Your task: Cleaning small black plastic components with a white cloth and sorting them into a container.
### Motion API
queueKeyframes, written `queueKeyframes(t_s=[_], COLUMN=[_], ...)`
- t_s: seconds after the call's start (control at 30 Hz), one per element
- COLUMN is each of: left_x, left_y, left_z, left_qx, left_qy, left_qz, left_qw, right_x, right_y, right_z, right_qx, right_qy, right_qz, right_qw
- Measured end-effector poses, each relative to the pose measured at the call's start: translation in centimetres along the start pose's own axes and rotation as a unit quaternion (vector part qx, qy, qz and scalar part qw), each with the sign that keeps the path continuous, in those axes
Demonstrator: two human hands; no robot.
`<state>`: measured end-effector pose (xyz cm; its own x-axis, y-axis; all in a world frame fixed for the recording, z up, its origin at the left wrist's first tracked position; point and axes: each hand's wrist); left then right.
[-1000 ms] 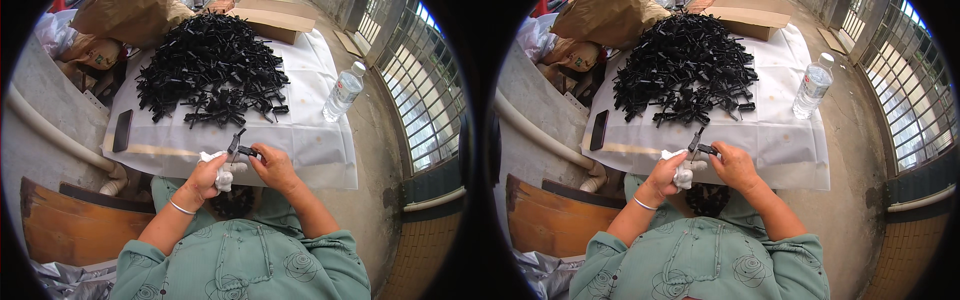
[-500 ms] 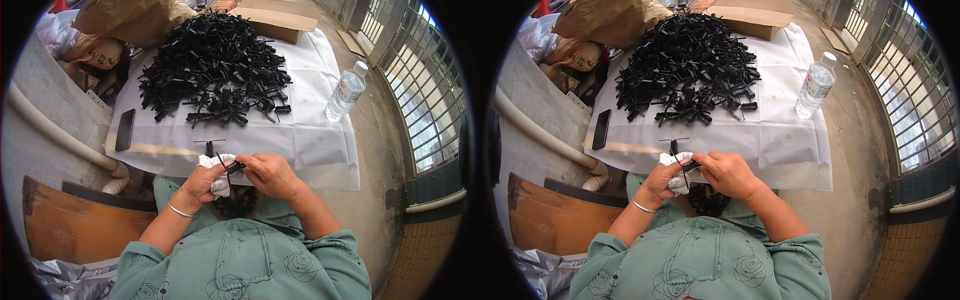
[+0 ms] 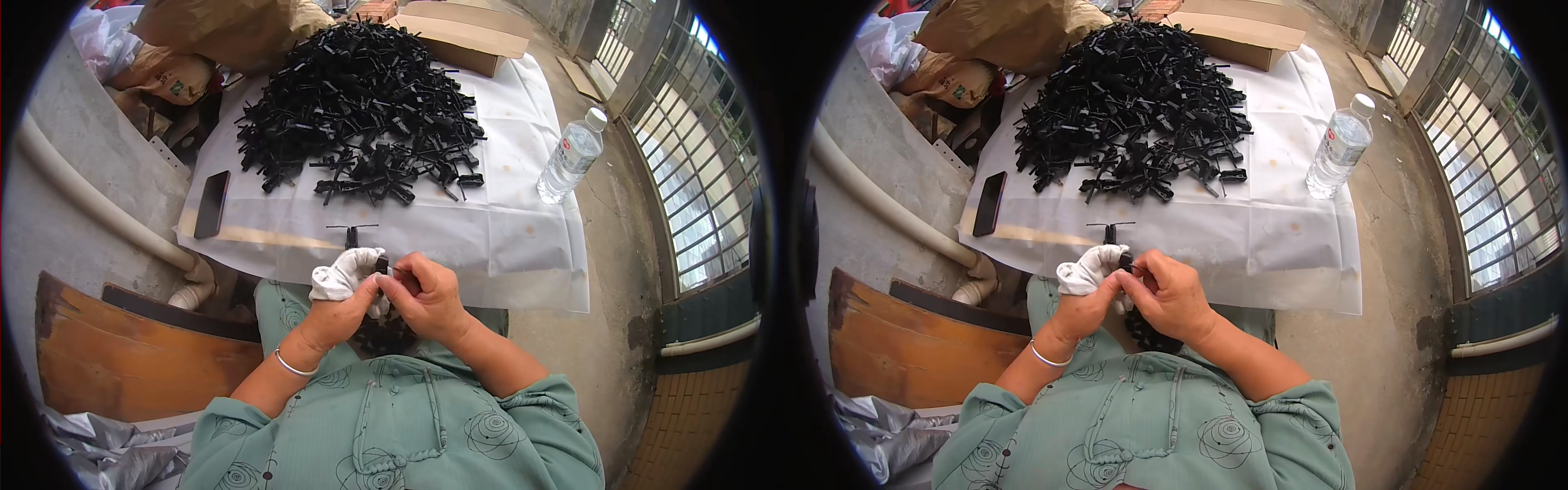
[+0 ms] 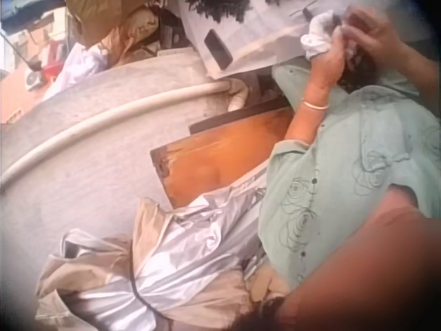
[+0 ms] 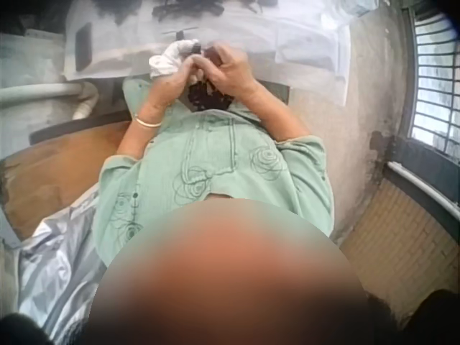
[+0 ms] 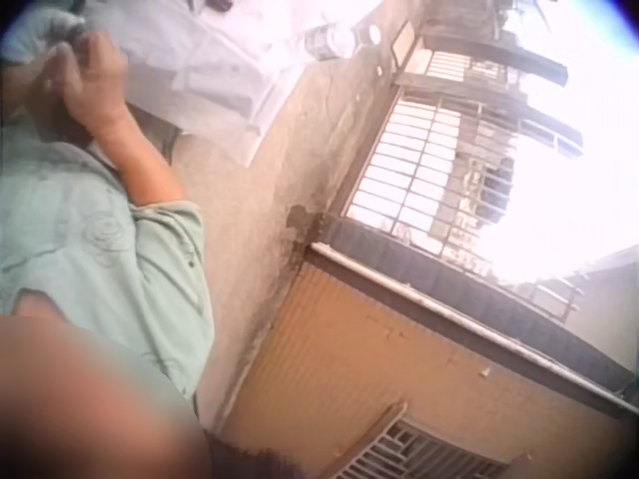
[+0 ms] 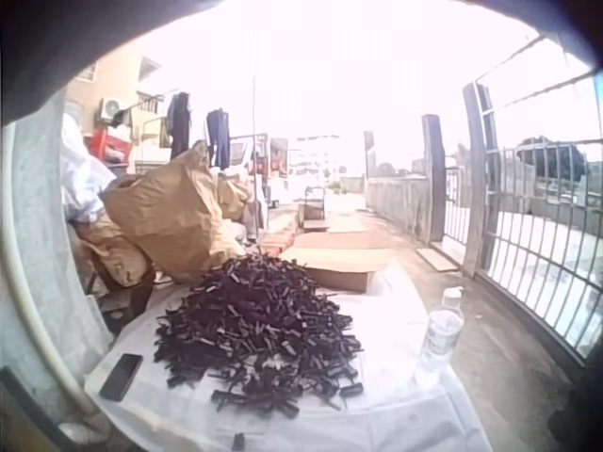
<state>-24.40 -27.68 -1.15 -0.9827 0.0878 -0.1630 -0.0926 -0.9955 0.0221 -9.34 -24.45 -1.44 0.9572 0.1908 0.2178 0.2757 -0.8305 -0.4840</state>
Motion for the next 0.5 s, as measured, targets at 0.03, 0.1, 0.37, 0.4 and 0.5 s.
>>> queueKeyframes(t_s=[0.03, 0.1, 0.37, 0.4, 0.5], left_x=[-0.1, 0.0, 0.5, 0.4, 0.1], left_y=[0.3, 0.6, 0.9, 0.9, 0.7], left_z=[0.4, 0.2, 0.0, 0.1, 0.3], left_qx=[0.016, 0.002, -0.057, -0.057, -0.116], left_qy=[0.039, 0.031, -0.140, -0.139, -0.241], left_qz=[-0.022, -0.022, 0.046, 0.046, 0.084], left_qw=[0.999, 0.999, 0.987, 0.988, 0.960], right_x=[-0.1, -0.1, 0.4, 0.4, -0.3], right_y=[-0.2, -0.8, -0.8, -0.9, -0.6], right_z=[0.2, 0.5, 0.8, 0.8, 1.2], right_qx=[0.000, -0.131, -0.032, -0.057, -0.092], right_qy=[0.000, -0.039, -0.020, -0.012, -0.015], right_qz=[-0.001, -0.047, -0.166, -0.171, -0.161], right_qw=[1.000, 0.989, 0.985, 0.984, 0.983])
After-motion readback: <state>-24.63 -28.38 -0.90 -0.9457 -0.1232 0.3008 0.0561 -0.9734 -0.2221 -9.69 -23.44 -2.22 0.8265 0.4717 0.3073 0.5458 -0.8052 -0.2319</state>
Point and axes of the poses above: each hand's wrist, its own y-axis away from the middle knuckle, its own x-axis out of the back of the hand, z = x × y, and after that the axes turned 1 degree about z, right-handed
